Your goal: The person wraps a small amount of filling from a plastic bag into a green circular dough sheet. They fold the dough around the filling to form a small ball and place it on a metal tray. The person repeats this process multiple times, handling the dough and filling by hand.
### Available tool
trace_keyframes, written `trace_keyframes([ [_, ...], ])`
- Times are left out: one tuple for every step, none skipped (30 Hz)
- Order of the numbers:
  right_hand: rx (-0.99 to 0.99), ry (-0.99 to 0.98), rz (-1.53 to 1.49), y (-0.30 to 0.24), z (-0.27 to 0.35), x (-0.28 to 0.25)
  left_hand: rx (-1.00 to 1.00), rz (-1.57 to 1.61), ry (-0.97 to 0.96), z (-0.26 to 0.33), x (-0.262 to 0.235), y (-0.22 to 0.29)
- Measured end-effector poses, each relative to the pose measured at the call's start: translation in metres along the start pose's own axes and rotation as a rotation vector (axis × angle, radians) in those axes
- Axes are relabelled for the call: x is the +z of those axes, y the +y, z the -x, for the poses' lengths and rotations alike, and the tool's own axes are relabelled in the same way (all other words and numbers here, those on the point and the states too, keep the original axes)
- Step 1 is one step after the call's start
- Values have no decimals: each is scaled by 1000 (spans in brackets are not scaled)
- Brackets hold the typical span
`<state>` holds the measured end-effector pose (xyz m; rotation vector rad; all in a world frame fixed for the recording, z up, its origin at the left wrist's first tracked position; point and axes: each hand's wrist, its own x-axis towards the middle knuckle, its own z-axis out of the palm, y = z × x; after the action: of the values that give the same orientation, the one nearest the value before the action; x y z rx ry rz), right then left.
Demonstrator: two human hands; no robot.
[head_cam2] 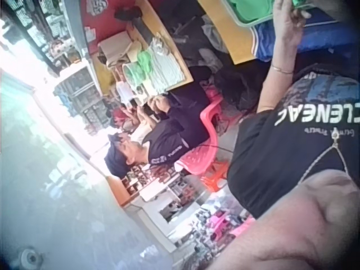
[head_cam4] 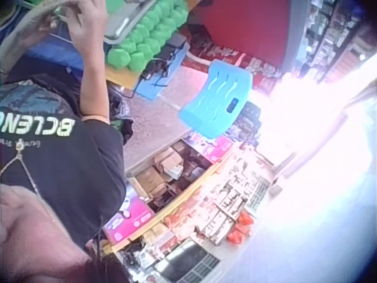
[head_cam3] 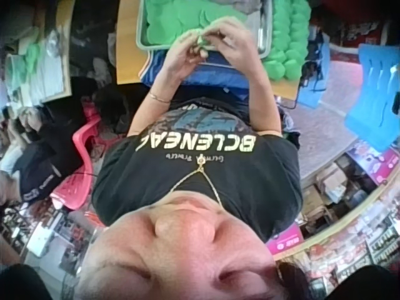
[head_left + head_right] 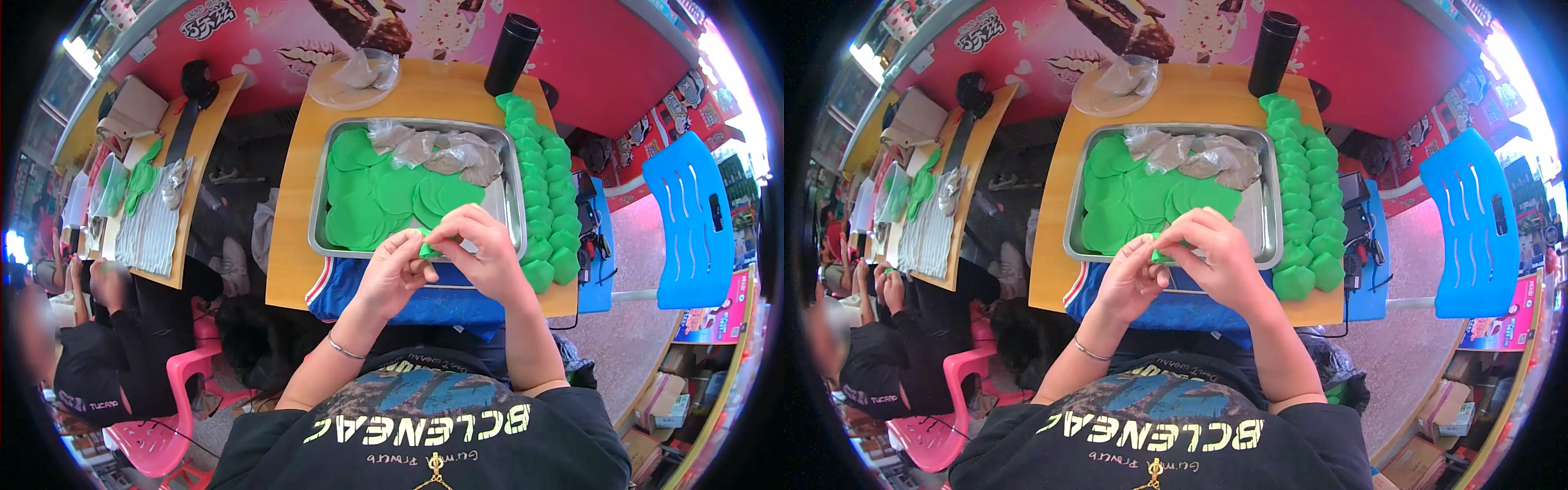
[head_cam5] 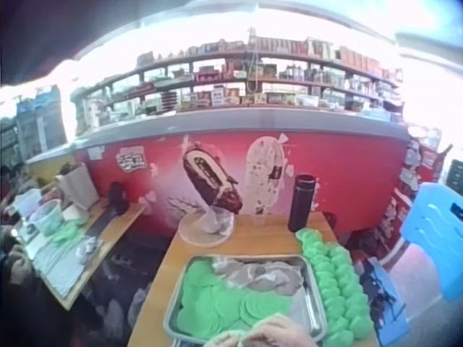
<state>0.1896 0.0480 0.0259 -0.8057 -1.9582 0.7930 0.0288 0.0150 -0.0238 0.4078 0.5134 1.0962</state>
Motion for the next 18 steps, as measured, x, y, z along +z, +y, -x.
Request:
trace_keyframes([
  [98, -14, -74, 1, 1, 1, 11, -60, 34, 1, 0, 1],
  [196, -29, -149, 2, 3, 1, -2, -59, 13, 0, -1, 1],
  [294, -44, -223, 3, 5, 1, -15, -57, -8, -1, -4, 2],
  [350, -65, -244, 4, 6, 2, -29, -58, -25, -1, -6, 2],
  [406, -86, -266, 5, 8, 3, -41, -11, 2, 0, -6, 2],
  [462, -106, -286, 5, 8, 4, -54, 36, 28, 1, -5, 1],
  [416, -104, -223, 4, 7, 5, -68, 82, 53, 1, -2, 1],
  [370, -102, -160, 1, 6, 7, -41, 94, 112, 2, 4, 1],
  [324, -99, -96, 0, 5, 8, -14, 105, 171, 4, 13, 2],
  [347, -30, -224, 2, 5, 10, 11, 116, 227, 4, 18, 3],
  [369, 39, -352, 6, 7, 13, 43, -21, 173, 5, 19, 2],
  [389, 109, -479, 9, 8, 14, 76, -157, 118, 6, 18, 0],
  [412, 131, -550, 9, 9, 15, 108, -294, 66, 8, 18, -2],
  [434, 153, -620, 10, 9, 14, 87, -259, 63, 8, 15, -5],
  [456, 174, -690, 10, 10, 14, 100, -210, 31, 8, 10, -6],
  [485, 156, -755, 9, 11, 15, 111, -161, -3, 8, 5, -6],
  [487, 132, -716, 9, 11, 14, 122, -111, -36, 9, 3, -6],
  [489, 107, -677, 8, 10, 13, 102, -71, 3, 9, 4, -5],
])
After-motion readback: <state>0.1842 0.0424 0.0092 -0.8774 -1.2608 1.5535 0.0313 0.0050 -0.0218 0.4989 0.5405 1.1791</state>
